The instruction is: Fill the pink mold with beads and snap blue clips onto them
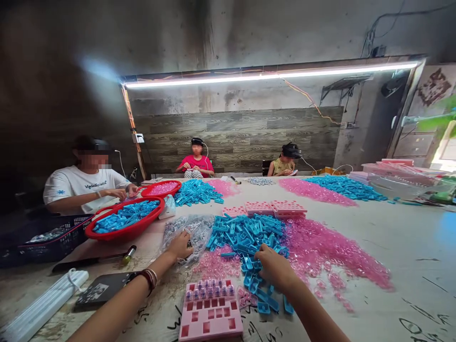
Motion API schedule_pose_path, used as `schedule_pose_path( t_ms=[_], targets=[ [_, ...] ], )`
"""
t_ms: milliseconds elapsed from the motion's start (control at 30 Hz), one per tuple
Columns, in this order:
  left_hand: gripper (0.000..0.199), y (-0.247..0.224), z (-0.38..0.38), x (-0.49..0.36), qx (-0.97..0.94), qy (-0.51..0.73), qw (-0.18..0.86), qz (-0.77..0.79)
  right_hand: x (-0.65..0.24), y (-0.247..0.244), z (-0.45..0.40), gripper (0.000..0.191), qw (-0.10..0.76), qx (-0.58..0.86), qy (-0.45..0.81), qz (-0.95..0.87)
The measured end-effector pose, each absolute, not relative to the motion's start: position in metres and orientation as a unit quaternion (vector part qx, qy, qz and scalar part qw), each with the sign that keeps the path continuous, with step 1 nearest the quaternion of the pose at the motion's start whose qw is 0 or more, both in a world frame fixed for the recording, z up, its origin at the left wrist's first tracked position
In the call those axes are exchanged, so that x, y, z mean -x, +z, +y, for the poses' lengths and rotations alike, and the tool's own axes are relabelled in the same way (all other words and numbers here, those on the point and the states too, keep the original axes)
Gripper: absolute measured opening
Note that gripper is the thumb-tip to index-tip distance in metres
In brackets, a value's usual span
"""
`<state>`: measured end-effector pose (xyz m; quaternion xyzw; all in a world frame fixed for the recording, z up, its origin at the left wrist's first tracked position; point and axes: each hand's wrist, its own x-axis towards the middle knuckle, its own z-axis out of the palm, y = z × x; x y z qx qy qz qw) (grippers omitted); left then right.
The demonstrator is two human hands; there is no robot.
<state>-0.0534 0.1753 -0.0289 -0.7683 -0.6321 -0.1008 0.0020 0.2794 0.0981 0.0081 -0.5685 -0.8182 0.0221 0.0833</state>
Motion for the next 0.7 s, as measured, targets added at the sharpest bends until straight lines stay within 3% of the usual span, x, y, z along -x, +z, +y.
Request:
schedule_pose_path(
  t_ms=[267, 700],
  targets=[
    [0.054, -0.034, 0.179, 0.055, 0.779, -0.082, 0.011, -0.622, -0.277, 0.007, 0.101, 0.038, 0.064, 0.568, 0.02, -0.82],
    [0.049, -0.05, 0.184, 0.056, 0.802, -0.091, 0.034, -0.59, -0.282, -0.003, 0.105, 0.051, 0.063, 0.553, 0.073, -0.828]
  ],
)
